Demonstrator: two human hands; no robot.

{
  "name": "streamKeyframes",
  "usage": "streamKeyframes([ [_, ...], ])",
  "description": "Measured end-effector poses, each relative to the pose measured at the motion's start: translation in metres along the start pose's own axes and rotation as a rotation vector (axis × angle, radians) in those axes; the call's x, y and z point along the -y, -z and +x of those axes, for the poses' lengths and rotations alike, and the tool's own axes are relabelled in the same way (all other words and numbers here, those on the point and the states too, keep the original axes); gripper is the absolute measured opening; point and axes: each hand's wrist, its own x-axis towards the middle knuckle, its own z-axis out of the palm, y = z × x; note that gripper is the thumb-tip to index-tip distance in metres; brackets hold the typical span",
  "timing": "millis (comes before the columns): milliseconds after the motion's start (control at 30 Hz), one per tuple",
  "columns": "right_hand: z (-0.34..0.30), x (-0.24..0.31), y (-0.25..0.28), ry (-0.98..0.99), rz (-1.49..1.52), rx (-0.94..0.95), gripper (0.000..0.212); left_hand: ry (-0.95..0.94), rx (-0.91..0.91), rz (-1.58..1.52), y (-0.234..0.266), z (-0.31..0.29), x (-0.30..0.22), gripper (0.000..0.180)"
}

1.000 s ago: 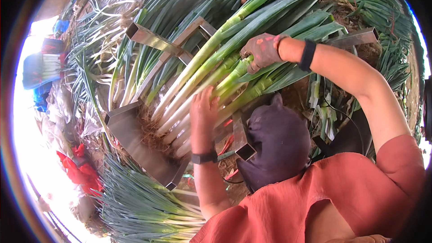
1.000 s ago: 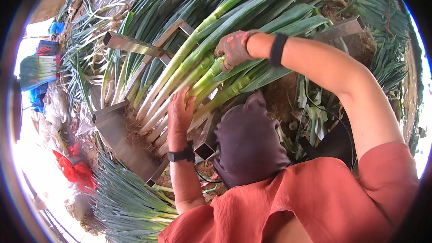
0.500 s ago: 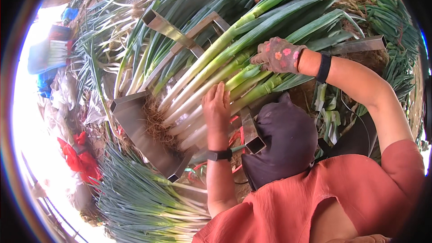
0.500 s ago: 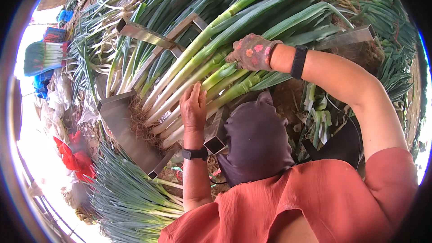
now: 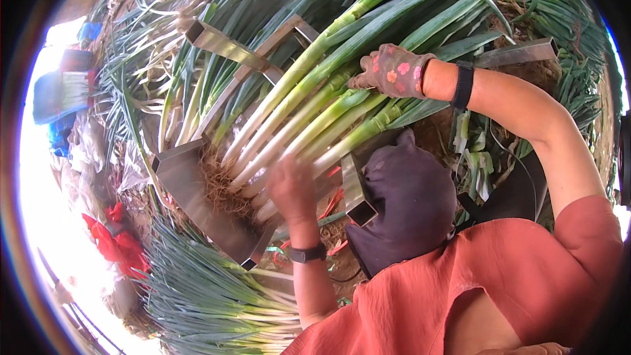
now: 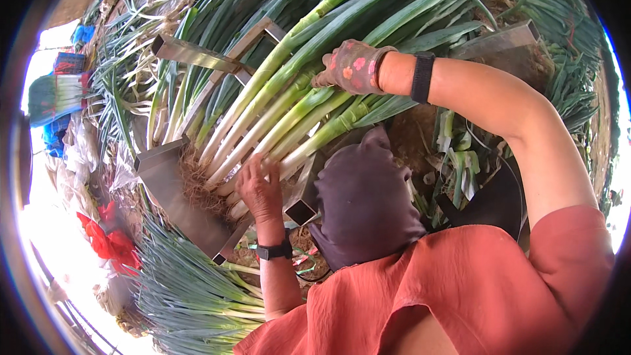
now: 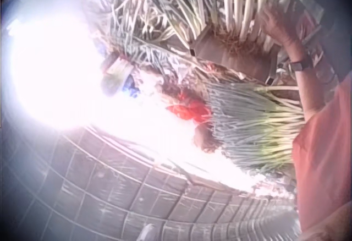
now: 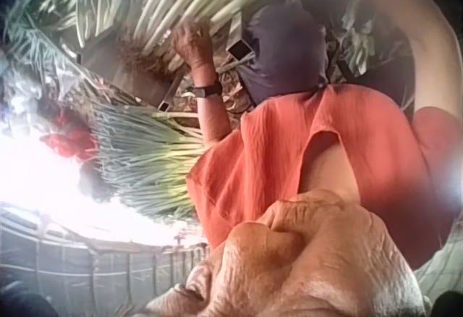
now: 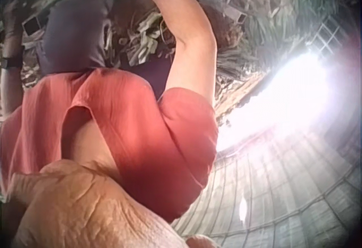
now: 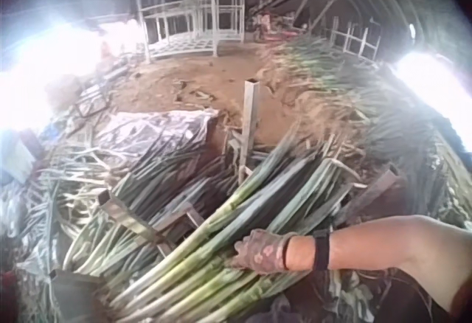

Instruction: Cleaning and preparing leeks by removing outer layers and dirt.

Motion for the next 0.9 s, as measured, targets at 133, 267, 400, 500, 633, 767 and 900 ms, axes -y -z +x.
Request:
streamKeyframes([
  [133, -0.002, -0.009, 0.013, 0.002, 0.150, -0.004, 0.054, -0.152, -0.037, -0.015, -0.008, 0.004, -0.007, 0.036],
  [267, 0.004, -0.009, 0.017, -0.038, 0.125, 0.022, 0.053, -0.086, 0.043, 0.026, -0.009, 0.013, -0.029, 0.040],
  [400, 0.002, -0.014, 0.013, 0.006, 0.137, -0.037, 0.054, -0.036, 0.070, 0.016, -0.009, 0.021, -0.042, 0.039],
  [500, 0.004, -0.017, 0.009, 0.036, 0.174, -0.042, 0.051, -0.100, 0.065, 0.052, -0.013, 0.024, -0.029, 0.037],
  [633, 0.007, -0.013, 0.013, 0.066, 0.222, -0.007, 0.049, -0.169, 0.049, 0.125, -0.008, 0.016, -0.017, 0.035],
  [767, 0.008, -0.009, 0.002, 0.094, 0.230, 0.006, 0.050, -0.219, 0.021, 0.177, -0.010, 0.017, -0.013, 0.036],
  [900, 0.018, -0.004, 0.009, 0.105, 0.214, 0.072, 0.052, -0.229, -0.002, 0.200, -0.006, 0.015, -0.008, 0.035],
])
